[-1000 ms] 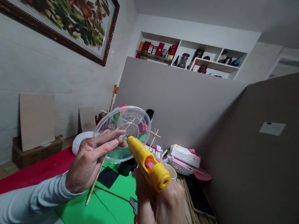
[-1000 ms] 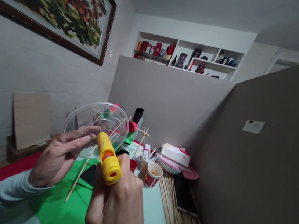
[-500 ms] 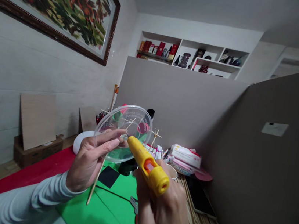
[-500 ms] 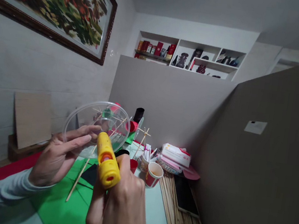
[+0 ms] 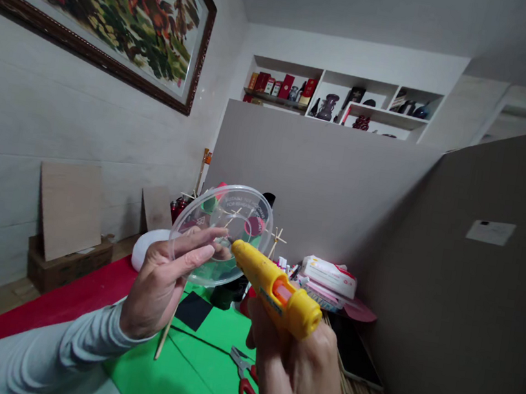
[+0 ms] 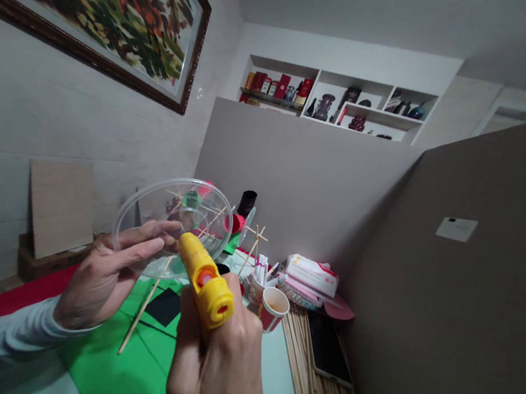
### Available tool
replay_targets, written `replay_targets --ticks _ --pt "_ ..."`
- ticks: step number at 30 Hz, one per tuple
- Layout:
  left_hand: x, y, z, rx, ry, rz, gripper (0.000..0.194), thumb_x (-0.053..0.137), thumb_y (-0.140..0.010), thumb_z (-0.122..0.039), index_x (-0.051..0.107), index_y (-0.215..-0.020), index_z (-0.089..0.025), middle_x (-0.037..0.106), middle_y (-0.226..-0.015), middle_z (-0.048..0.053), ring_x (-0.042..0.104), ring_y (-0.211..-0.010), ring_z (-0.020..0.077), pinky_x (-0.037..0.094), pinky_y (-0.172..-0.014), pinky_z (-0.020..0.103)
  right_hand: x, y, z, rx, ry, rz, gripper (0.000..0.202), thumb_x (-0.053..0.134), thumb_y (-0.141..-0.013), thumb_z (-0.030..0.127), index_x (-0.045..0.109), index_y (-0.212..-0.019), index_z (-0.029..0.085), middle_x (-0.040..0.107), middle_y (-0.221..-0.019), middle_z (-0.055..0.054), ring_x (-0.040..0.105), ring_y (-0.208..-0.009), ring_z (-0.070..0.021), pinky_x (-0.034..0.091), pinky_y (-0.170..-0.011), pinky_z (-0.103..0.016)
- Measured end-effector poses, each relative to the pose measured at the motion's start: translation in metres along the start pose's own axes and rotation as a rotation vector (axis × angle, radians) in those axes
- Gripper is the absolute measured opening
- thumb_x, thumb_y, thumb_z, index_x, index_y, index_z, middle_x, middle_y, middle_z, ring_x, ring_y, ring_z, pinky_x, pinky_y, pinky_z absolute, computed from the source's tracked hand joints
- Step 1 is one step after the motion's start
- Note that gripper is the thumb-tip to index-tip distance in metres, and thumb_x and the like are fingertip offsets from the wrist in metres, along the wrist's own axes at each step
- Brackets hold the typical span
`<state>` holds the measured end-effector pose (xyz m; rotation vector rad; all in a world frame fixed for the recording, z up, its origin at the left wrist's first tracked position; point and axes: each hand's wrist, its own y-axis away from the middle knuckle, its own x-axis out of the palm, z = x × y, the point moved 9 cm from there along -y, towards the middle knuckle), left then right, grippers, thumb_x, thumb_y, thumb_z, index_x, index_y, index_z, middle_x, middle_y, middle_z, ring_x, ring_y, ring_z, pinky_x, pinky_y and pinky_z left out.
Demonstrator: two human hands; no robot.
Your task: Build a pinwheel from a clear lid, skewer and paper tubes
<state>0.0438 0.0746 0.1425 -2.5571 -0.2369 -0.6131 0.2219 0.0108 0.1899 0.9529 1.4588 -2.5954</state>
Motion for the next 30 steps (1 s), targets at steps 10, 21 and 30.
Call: replay_targets --ticks 10,21,30 --pt "0.0005 0.0007 -0.0011 0.001 0.013 0.001 0.019 0.078 -0.078 -0.023 0.084 -0.096 -0.024 0.083 -0.096 0.002 0.071 -0.092 0.0157 0.046 -0.104 0.025 0.0057 0.0035 0.0024 -0.099 0.078 0.029 0.016 0.043 -0.099 0.018 0.056 -0.091 0.018 0.063 -0.076 -0.001 0.063 -0.054 -0.0144 0.045 -0.047 -0.03" --pt "0.0016 -0.0006 -0.0009 -0.01 0.023 0.013 0.02 0.078 -0.078 -0.025 0.084 -0.097 -0.024 0.083 -0.092 0.002 0.069 -0.098 0.0166 0.042 -0.109 0.026 0.0044 0.0004 0.0038 -0.076 0.048 0.014 0.018 0.043 -0.098 0.019 0.059 -0.088 0.019 0.062 -0.071 0.002 0.064 -0.053 -0.013 0.044 -0.046 -0.027" --pt "-0.0006 0.0018 -0.0014 -0.009 0.001 0.002 0.02 0.078 -0.077 -0.026 0.084 -0.096 -0.024 0.082 -0.088 0.003 0.067 -0.101 0.0194 0.033 -0.119 0.033 0.0013 0.0007 0.0049 -0.094 0.05 0.007 0.018 0.044 -0.098 0.017 0.059 -0.089 0.019 0.061 -0.071 0.002 0.062 -0.052 -0.0114 0.044 -0.047 -0.026"
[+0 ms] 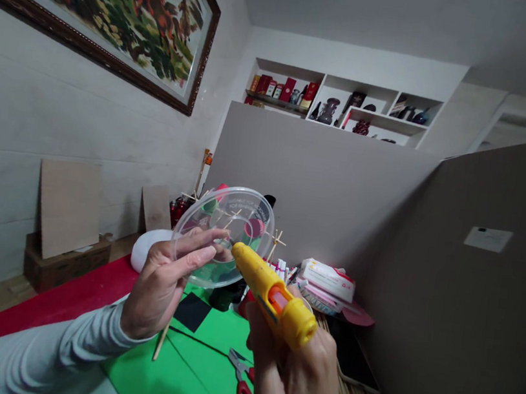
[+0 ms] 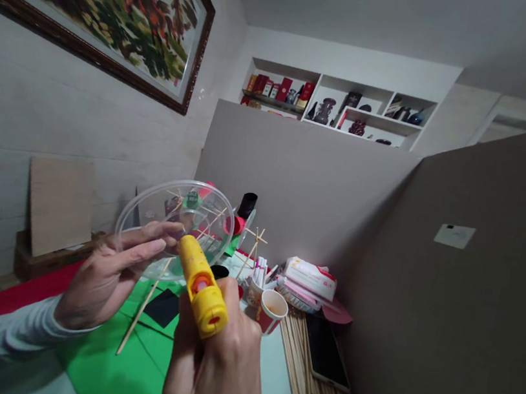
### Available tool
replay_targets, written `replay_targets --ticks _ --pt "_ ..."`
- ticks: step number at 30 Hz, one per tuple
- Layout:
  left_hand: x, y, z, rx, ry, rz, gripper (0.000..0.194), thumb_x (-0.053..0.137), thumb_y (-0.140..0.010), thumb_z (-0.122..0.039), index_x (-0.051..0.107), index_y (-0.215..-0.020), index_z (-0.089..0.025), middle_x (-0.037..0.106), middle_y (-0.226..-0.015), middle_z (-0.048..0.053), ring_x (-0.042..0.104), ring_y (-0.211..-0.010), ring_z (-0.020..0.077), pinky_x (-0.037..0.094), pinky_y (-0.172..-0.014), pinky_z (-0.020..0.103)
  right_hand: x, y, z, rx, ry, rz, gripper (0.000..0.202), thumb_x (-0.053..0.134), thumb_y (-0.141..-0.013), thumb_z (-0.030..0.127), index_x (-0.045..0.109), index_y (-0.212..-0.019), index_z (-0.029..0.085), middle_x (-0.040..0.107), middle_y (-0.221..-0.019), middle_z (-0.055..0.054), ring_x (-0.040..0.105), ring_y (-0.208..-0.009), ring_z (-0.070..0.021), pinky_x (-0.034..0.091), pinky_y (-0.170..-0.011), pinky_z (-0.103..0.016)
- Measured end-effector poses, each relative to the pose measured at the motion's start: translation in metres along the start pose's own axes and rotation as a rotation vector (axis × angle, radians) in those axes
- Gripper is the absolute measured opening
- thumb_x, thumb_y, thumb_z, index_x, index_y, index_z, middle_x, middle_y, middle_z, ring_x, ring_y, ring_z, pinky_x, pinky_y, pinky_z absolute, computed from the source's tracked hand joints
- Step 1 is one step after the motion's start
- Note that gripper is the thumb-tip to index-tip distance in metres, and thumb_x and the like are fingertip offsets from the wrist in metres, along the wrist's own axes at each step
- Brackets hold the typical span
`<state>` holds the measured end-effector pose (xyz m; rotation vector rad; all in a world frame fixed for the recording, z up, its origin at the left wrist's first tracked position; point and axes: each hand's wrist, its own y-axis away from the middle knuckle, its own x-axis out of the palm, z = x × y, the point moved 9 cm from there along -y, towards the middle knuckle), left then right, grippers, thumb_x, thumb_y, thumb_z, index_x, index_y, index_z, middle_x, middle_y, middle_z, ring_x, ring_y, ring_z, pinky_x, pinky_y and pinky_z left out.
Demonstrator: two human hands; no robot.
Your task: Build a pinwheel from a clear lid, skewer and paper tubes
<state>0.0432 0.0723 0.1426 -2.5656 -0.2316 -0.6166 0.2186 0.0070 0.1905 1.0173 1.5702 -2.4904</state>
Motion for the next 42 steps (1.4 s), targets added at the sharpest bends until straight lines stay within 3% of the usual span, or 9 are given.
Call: replay_targets --ticks 11,20,24,32,38,42 --pt "0.0018 -0.0009 -0.0005 0.012 -0.002 0.009 0.019 0.077 -0.079 -0.026 0.084 -0.097 -0.025 0.082 -0.087 0.002 0.067 -0.102 0.0184 0.04 -0.111 0.029 0.0019 0.0003 -0.0006 0.021 -0.005 0.007 0.019 0.044 -0.098 0.018 0.06 -0.088 0.019 0.064 -0.073 0.001 0.064 -0.053 -0.0117 0.045 -0.048 -0.026" --pt "0.0008 -0.002 0.0001 0.01 0.007 -0.003 0.019 0.079 -0.077 -0.025 0.084 -0.095 -0.024 0.082 -0.103 0.001 0.07 -0.094 0.016 0.045 -0.105 0.025 0.0021 0.0004 -0.0016 0.032 0.006 0.004 0.02 0.044 -0.099 0.021 0.06 -0.086 0.019 0.063 -0.071 0.001 0.063 -0.053 -0.0123 0.044 -0.048 -0.027" --pt "0.0018 -0.0011 -0.0001 0.011 0.014 0.003 0.019 0.078 -0.077 -0.024 0.085 -0.095 -0.024 0.083 -0.096 0.001 0.071 -0.092 0.015 0.048 -0.1 0.022 0.0023 0.001 -0.0007 0.02 0.023 0.015 0.021 0.043 -0.099 0.019 0.061 -0.087 0.017 0.062 -0.071 0.001 0.061 -0.052 -0.0116 0.044 -0.048 -0.027" --pt "0.0015 -0.001 -0.0002 0.012 0.002 0.011 0.019 0.077 -0.079 -0.025 0.084 -0.098 -0.023 0.083 -0.091 0.002 0.069 -0.098 0.0164 0.043 -0.107 0.025 0.0019 0.0001 -0.0016 0.037 -0.012 0.001 0.021 0.043 -0.099 0.02 0.06 -0.087 0.018 0.061 -0.071 0.001 0.06 -0.052 -0.0115 0.042 -0.049 -0.028" --pt "0.0029 -0.0011 0.001 0.003 0.027 0.019 0.018 0.078 -0.078 -0.024 0.084 -0.096 -0.024 0.083 -0.089 0.001 0.071 -0.091 0.0134 0.049 -0.095 0.019 0.0025 0.0007 -0.0013 0.028 0.014 0.01 0.021 0.043 -0.099 0.02 0.06 -0.086 0.018 0.063 -0.071 0.0 0.062 -0.053 -0.0125 0.043 -0.049 -0.028" --pt "0.0026 -0.0013 0.0013 0.008 0.024 0.021 0.019 0.078 -0.079 -0.024 0.084 -0.097 -0.024 0.083 -0.088 0.002 0.071 -0.092 0.0134 0.048 -0.097 0.019 0.0019 0.0009 -0.0017 0.023 0.003 0.007 0.021 0.044 -0.099 0.02 0.06 -0.086 0.017 0.062 -0.069 0.001 0.06 -0.05 -0.0111 0.043 -0.048 -0.026"
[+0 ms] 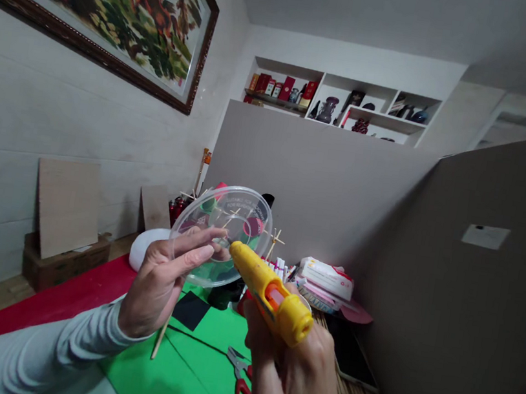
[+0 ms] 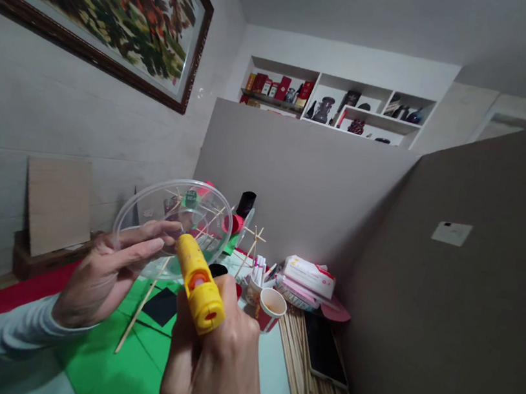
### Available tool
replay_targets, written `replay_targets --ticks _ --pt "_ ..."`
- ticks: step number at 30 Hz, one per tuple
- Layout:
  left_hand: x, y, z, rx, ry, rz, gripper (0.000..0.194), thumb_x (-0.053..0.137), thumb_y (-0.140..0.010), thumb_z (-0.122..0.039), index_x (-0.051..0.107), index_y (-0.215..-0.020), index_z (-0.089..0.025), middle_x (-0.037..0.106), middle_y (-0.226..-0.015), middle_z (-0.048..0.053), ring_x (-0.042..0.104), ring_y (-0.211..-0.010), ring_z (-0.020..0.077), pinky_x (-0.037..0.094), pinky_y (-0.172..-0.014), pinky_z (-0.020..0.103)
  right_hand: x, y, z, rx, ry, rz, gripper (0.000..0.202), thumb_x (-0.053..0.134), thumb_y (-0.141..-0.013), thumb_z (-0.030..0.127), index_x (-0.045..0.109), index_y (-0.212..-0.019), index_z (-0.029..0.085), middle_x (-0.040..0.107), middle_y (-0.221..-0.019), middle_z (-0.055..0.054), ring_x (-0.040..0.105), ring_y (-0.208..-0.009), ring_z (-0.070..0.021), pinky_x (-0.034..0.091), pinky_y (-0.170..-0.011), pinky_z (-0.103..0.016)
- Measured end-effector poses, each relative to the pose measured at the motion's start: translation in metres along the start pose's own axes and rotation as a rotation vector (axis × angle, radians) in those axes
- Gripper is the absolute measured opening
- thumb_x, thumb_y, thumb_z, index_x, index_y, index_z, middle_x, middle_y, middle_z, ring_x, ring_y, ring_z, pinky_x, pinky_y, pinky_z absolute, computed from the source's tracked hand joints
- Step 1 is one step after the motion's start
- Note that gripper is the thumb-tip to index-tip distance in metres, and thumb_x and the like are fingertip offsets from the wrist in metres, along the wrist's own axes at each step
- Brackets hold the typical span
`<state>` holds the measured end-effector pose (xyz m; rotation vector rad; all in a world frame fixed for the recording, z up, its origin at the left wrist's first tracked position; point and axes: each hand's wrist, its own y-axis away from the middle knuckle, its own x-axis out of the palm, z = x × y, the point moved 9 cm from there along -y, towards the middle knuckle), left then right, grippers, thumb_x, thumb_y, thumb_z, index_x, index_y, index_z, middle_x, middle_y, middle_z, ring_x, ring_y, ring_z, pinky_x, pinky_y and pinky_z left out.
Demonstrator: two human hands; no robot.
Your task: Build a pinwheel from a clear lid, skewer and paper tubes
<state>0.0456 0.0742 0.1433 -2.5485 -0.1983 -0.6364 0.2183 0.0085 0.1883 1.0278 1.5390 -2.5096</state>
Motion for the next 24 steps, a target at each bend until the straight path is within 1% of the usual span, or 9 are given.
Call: replay_targets --ticks 4,9,14,21,24 --pt "-0.0002 0.0001 -0.0014 0.014 -0.01 0.002 0.019 0.078 -0.079 -0.024 0.084 -0.096 -0.023 0.083 -0.09 0.002 0.07 -0.094 0.0134 0.047 -0.098 0.019 0.0002 -0.0003 0.0 -0.003 0.005 0.008 0.022 0.043 -0.099 0.02 0.06 -0.086 0.017 0.063 -0.07 0.0 0.062 -0.053 -0.0118 0.043 -0.049 -0.027" --pt "0.0019 -0.0006 -0.0009 -0.006 0.016 -0.001 0.019 0.08 -0.077 -0.024 0.085 -0.095 -0.023 0.083 -0.089 0.002 0.073 -0.087 0.0126 0.051 -0.092 0.017 0.0002 -0.0003 -0.002 0.029 0.006 0.006 0.022 0.043 -0.1 0.022 0.06 -0.086 0.018 0.062 -0.071 0.001 0.062 -0.053 -0.012 0.043 -0.05 -0.028" --pt "0.0014 -0.0006 -0.002 0.013 -0.002 -0.001 0.02 0.079 -0.077 -0.023 0.085 -0.096 -0.022 0.083 -0.093 0.002 0.072 -0.091 0.0118 0.049 -0.093 0.015 0.0003 -0.0001 -0.0011 0.014 0.034 0.005 0.023 0.042 -0.1 0.022 0.06 -0.087 0.018 0.063 -0.072 0.0 0.061 -0.054 -0.0126 0.043 -0.05 -0.028" --pt "0.0017 0.0002 -0.0012 0.006 0.027 0.005 0.018 0.08 -0.077 -0.023 0.085 -0.095 -0.023 0.083 -0.088 0.002 0.074 -0.086 0.0109 0.051 -0.09 0.012 0.0002 0.0004 0.0006 -0.013 0.027 0.005 0.023 0.043 -0.099 0.021 0.061 -0.085 0.018 0.063 -0.071 0.0 0.062 -0.053 -0.0123 0.043 -0.049 -0.027" --pt "0.0025 0.0004 -0.0016 0.005 0.028 0.006 0.018 0.079 -0.077 -0.022 0.085 -0.095 -0.022 0.083 -0.088 0.002 0.074 -0.085 0.0109 0.052 -0.088 0.012 -0.0001 0.0003 -0.0007 0.002 0.029 0.004 0.023 0.043 -0.099 0.022 0.06 -0.085 0.018 0.064 -0.071 0.0 0.062 -0.052 -0.0122 0.043 -0.049 -0.028"
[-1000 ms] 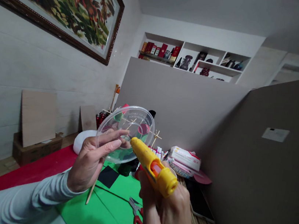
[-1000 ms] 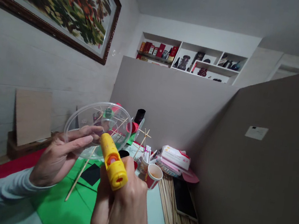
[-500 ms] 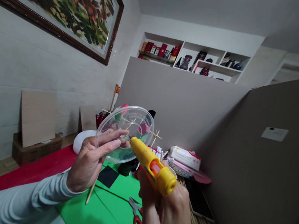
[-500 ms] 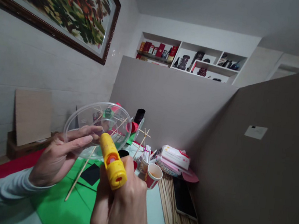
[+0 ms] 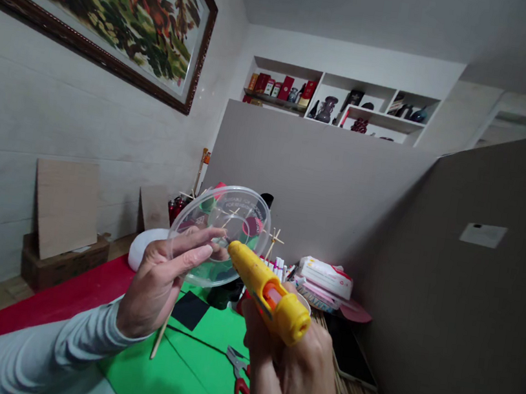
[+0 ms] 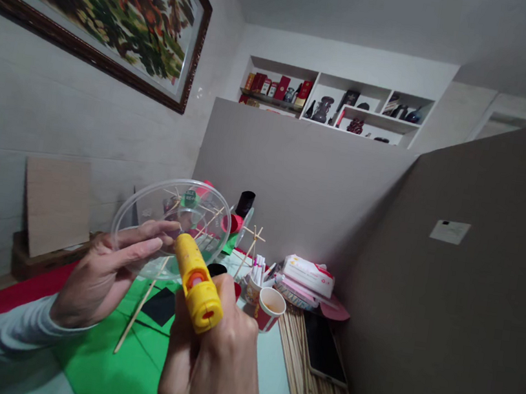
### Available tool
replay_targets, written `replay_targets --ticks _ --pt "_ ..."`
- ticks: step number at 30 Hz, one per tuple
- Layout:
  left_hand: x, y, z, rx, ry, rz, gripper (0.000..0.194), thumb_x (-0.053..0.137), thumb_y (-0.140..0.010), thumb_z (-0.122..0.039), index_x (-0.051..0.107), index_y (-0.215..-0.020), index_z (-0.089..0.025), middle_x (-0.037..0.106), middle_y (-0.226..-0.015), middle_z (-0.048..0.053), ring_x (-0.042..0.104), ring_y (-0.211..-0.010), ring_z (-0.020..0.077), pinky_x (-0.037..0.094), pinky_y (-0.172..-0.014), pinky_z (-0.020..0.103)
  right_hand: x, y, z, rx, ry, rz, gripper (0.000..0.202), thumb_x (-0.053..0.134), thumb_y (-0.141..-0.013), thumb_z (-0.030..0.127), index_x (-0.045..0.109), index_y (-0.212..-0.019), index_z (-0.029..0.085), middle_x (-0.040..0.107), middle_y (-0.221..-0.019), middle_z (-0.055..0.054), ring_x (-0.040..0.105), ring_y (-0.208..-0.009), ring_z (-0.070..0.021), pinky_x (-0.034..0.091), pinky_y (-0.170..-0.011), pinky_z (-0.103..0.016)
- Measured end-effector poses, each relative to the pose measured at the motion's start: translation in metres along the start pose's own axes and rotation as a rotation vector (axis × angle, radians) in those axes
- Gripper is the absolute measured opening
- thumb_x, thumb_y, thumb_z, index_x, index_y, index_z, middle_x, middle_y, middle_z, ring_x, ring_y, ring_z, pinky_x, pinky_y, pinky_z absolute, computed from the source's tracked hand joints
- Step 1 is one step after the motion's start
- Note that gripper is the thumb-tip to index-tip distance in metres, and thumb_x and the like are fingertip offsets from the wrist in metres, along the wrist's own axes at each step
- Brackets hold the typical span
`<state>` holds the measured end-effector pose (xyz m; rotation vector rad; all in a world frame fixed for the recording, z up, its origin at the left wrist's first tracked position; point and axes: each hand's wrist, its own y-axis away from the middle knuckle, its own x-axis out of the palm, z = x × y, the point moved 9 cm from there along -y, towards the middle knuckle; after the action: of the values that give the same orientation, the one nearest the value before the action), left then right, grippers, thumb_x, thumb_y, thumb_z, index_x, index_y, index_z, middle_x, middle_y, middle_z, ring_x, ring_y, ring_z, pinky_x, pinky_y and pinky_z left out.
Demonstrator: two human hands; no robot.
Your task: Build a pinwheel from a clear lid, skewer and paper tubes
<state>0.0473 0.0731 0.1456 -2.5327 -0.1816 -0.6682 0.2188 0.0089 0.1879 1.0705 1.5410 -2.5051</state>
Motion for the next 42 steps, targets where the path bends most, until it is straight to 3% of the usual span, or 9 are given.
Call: replay_targets --ticks 19,21,24,29,32,36,39,42 --pt "-0.0006 -0.0003 0.0025 -0.029 -0.005 -0.007 0.019 0.079 -0.077 -0.023 0.084 -0.095 -0.023 0.083 -0.093 0.002 0.073 -0.085 0.0119 0.051 -0.09 0.016 0.0012 0.0004 -0.0016 0.021 -0.022 0.018 0.019 0.043 -0.101 0.023 0.055 -0.086 0.02 0.06 -0.071 0.002 0.06 -0.052 -0.0127 0.042 -0.047 -0.029" --pt "-0.0023 -0.001 0.0036 -0.029 -0.032 -0.011 0.019 0.078 -0.078 -0.024 0.084 -0.097 -0.024 0.083 -0.101 0.001 0.072 -0.091 0.0128 0.046 -0.104 0.02 0.0014 0.0007 -0.0031 0.044 -0.035 0.013 0.018 0.043 -0.101 0.024 0.054 -0.086 0.02 0.06 -0.071 0.002 0.06 -0.054 -0.0137 0.042 -0.047 -0.029" --pt "-0.0036 -0.0016 0.0036 -0.013 -0.055 -0.005 0.019 0.077 -0.08 -0.025 0.084 -0.098 -0.024 0.082 -0.109 -0.001 0.069 -0.103 0.0156 0.026 -0.124 0.028 0.0013 0.0013 -0.0043 0.071 -0.043 0.004 0.018 0.042 -0.1 0.025 0.052 -0.086 0.021 0.061 -0.07 0.001 0.058 -0.053 -0.0149 0.04 -0.047 -0.031" --pt "-0.005 -0.0012 0.0041 -0.011 -0.056 0.002 0.018 0.077 -0.081 -0.026 0.084 -0.097 -0.025 0.082 -0.105 -0.001 0.069 -0.104 0.0166 0.015 -0.129 0.031 0.0024 0.0015 -0.0014 0.039 0.005 0.024 0.019 0.041 -0.101 0.022 0.054 -0.088 0.02 0.06 -0.073 0.0 0.057 -0.055 -0.0148 0.041 -0.049 -0.031" --pt "-0.0044 -0.0014 0.0062 -0.033 -0.052 0.009 0.02 0.078 -0.08 -0.026 0.084 -0.099 -0.026 0.082 -0.104 -0.001 0.072 -0.093 0.0149 0.028 -0.123 0.028 0.0035 0.0016 -0.0011 0.018 0.046 0.038 0.02 0.04 -0.101 0.021 0.055 -0.088 0.02 0.061 -0.076 -0.001 0.06 -0.059 -0.0155 0.042 -0.051 -0.031" --pt "-0.0017 -0.0016 0.0079 -0.057 -0.033 0.025 0.02 0.078 -0.081 -0.025 0.084 -0.1 -0.024 0.083 -0.1 0.0 0.074 -0.088 0.0116 0.048 -0.097 0.017 0.0025 0.0017 -0.0023 0.01 0.057 0.027 0.018 0.04 -0.1 0.019 0.054 -0.087 0.02 0.06 -0.075 0.0 0.058 -0.057 -0.0149 0.041 -0.049 -0.031" --pt "0.001 -0.0011 0.0089 -0.075 -0.011 0.046 0.02 0.077 -0.082 -0.024 0.083 -0.101 -0.023 0.083 -0.094 0.001 0.075 -0.086 0.0113 0.052 -0.088 0.014 0.0022 0.002 -0.0015 -0.012 0.073 0.029 0.017 0.041 -0.1 0.018 0.055 -0.09 0.019 0.06 -0.074 -0.001 0.058 -0.057 -0.0148 0.04 -0.048 -0.03" --pt "0.002 -0.0011 0.0087 -0.073 -0.016 0.053 0.02 0.076 -0.083 -0.023 0.083 -0.102 -0.023 0.083 -0.092 0.002 0.074 -0.088 0.0112 0.052 -0.09 0.013 0.0011 0.0027 -0.0016 -0.015 0.072 0.024 0.017 0.041 -0.1 0.018 0.054 -0.09 0.019 0.059 -0.072 0.0 0.058 -0.055 -0.0147 0.041 -0.048 -0.029"
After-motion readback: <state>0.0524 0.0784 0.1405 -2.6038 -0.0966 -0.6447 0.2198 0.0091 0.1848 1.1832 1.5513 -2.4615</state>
